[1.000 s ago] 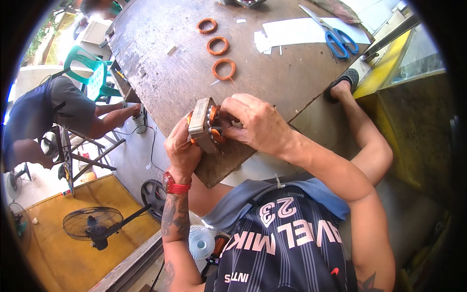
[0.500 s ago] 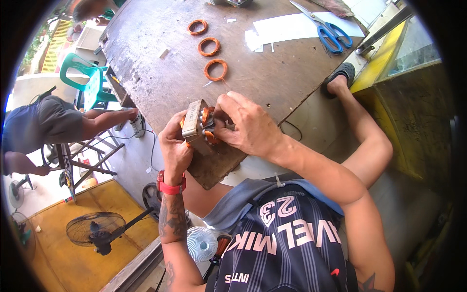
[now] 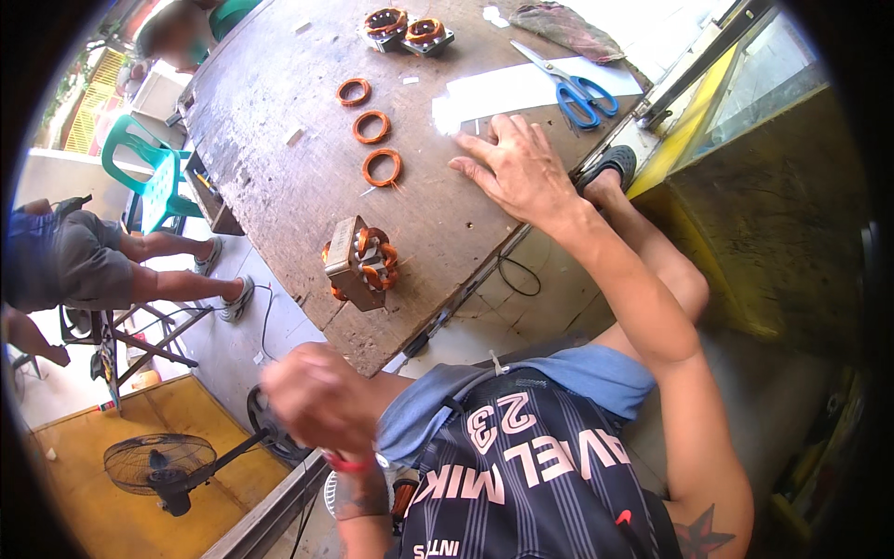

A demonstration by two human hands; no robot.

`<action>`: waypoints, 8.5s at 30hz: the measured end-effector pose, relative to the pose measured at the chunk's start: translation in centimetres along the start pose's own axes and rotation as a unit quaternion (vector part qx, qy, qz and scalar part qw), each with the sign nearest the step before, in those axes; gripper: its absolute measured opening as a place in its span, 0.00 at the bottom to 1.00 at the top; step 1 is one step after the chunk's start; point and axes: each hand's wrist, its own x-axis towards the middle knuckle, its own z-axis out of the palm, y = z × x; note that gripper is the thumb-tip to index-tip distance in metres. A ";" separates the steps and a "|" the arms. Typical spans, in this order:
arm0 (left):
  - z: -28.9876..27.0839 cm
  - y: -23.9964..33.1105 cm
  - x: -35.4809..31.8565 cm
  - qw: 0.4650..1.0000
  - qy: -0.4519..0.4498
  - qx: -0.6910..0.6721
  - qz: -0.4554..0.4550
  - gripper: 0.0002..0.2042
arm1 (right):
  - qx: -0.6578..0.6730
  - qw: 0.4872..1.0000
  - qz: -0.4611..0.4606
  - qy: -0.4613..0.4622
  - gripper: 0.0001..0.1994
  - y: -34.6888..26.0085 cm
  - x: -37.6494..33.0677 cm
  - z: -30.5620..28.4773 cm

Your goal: The person assembles a small electrical component by hand, inserting copper wire coils and white insulating pieces into a metal block. They use scissors to trim wire ends and place finished coils on the table.

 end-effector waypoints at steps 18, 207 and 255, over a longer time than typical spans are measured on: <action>19.9 -1.8 2.5 0.925 -0.288 0.236 -0.074 0.24 | 0.215 0.974 -0.063 0.041 0.11 4.4 -7.9 -4.7; -0.3 -11.0 0.8 0.900 -0.387 0.008 -0.203 0.42 | 0.233 0.965 -0.112 0.047 0.14 -9.4 -3.8 -1.8; 0.8 -11.2 0.3 0.934 -0.336 0.040 -0.112 0.43 | 0.392 0.918 -0.058 0.010 0.13 -9.0 -4.0 0.6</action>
